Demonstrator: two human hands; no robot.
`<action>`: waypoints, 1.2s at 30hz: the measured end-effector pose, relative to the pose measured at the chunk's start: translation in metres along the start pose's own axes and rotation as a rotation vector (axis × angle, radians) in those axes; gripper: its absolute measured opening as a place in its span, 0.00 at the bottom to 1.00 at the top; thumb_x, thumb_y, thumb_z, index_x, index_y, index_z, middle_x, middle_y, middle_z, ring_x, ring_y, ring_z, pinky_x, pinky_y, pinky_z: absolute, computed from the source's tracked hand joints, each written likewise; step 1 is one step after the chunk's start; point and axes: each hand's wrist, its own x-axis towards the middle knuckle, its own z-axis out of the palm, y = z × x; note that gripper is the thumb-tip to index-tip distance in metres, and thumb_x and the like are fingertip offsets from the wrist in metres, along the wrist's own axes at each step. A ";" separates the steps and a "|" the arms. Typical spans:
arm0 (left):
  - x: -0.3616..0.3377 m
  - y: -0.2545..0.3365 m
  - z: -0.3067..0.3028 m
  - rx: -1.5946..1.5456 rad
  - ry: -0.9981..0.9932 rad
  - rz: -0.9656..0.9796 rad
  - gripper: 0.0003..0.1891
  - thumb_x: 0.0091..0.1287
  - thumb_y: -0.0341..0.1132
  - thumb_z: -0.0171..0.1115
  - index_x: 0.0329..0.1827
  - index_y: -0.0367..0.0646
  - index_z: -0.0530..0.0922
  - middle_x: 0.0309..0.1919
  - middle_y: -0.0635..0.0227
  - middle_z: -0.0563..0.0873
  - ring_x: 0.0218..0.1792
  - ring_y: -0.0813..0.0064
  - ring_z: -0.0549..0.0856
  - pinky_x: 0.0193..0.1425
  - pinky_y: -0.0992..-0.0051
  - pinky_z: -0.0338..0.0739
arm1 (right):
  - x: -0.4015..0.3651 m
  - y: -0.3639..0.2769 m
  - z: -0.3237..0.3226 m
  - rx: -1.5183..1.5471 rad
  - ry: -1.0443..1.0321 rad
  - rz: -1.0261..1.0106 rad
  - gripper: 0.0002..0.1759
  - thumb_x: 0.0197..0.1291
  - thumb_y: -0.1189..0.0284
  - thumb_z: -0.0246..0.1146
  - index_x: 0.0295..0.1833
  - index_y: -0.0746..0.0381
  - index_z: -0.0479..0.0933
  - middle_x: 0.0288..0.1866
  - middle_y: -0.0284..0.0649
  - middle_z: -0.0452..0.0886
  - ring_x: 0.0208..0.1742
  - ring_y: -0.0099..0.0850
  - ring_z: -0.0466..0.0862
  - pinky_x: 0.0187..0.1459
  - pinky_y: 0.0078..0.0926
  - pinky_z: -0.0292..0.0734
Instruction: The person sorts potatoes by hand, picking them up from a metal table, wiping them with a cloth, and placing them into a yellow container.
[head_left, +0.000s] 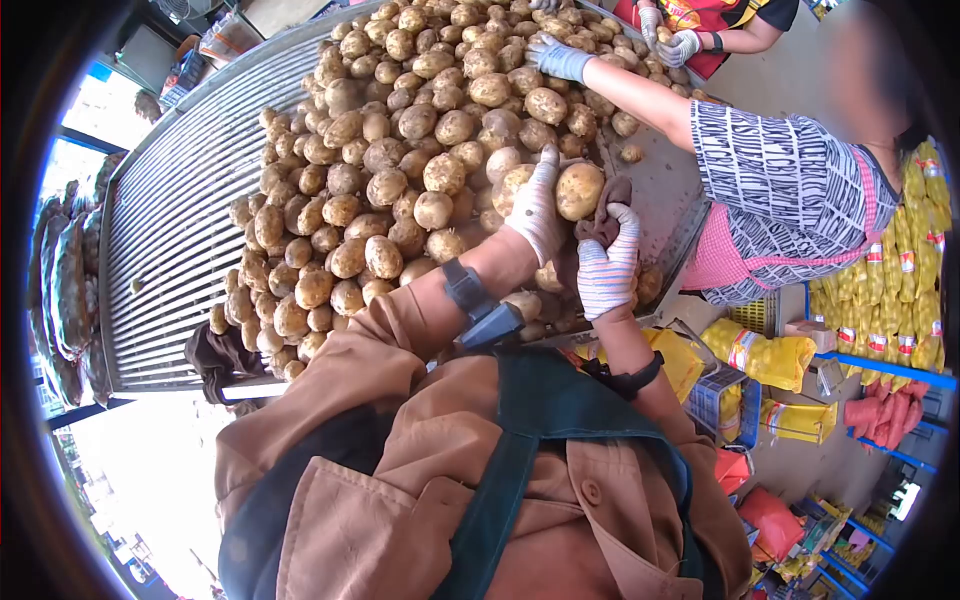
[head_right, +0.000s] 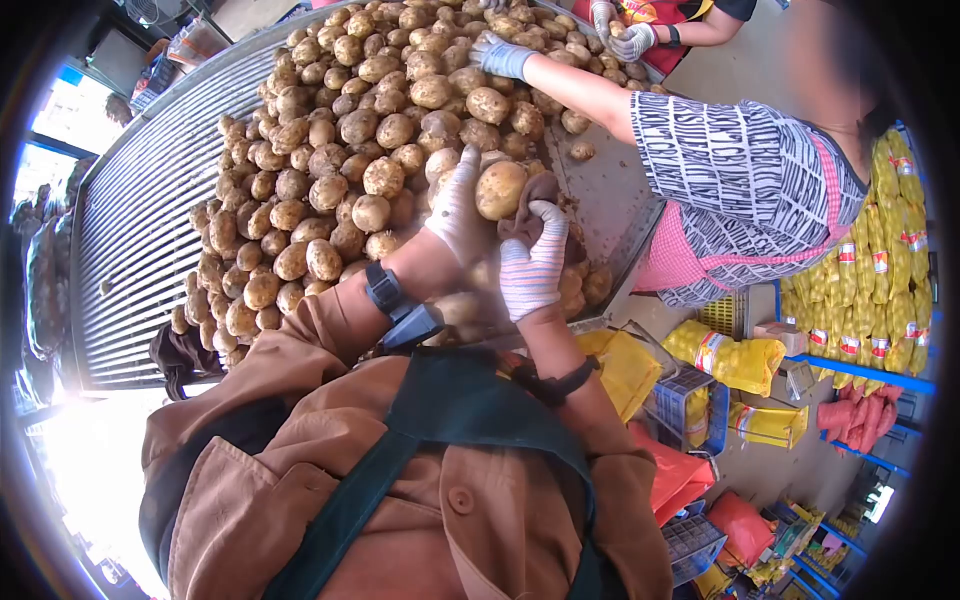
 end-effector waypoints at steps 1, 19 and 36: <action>0.002 -0.004 -0.001 0.050 -0.035 0.050 0.27 0.74 0.58 0.54 0.59 0.42 0.77 0.53 0.58 0.85 0.54 0.63 0.82 0.66 0.65 0.74 | -0.001 -0.007 0.001 0.152 0.014 0.051 0.26 0.54 0.83 0.56 0.61 0.66 0.69 0.54 0.46 0.76 0.52 0.35 0.78 0.59 0.34 0.74; -0.043 0.039 0.008 1.292 -0.268 0.266 0.44 0.59 0.35 0.76 0.76 0.35 0.61 0.65 0.55 0.76 0.66 0.69 0.75 0.72 0.69 0.69 | 0.045 -0.011 -0.055 -0.474 -0.117 -0.304 0.30 0.48 0.82 0.59 0.61 0.57 0.78 0.57 0.53 0.78 0.56 0.56 0.79 0.60 0.47 0.77; -0.039 0.026 -0.008 0.700 -0.203 0.238 0.46 0.62 0.31 0.74 0.79 0.40 0.54 0.68 0.58 0.72 0.66 0.68 0.74 0.70 0.69 0.72 | 0.025 -0.030 -0.017 -0.458 -0.217 -0.299 0.37 0.55 0.81 0.56 0.74 0.63 0.63 0.64 0.64 0.70 0.60 0.61 0.76 0.62 0.46 0.75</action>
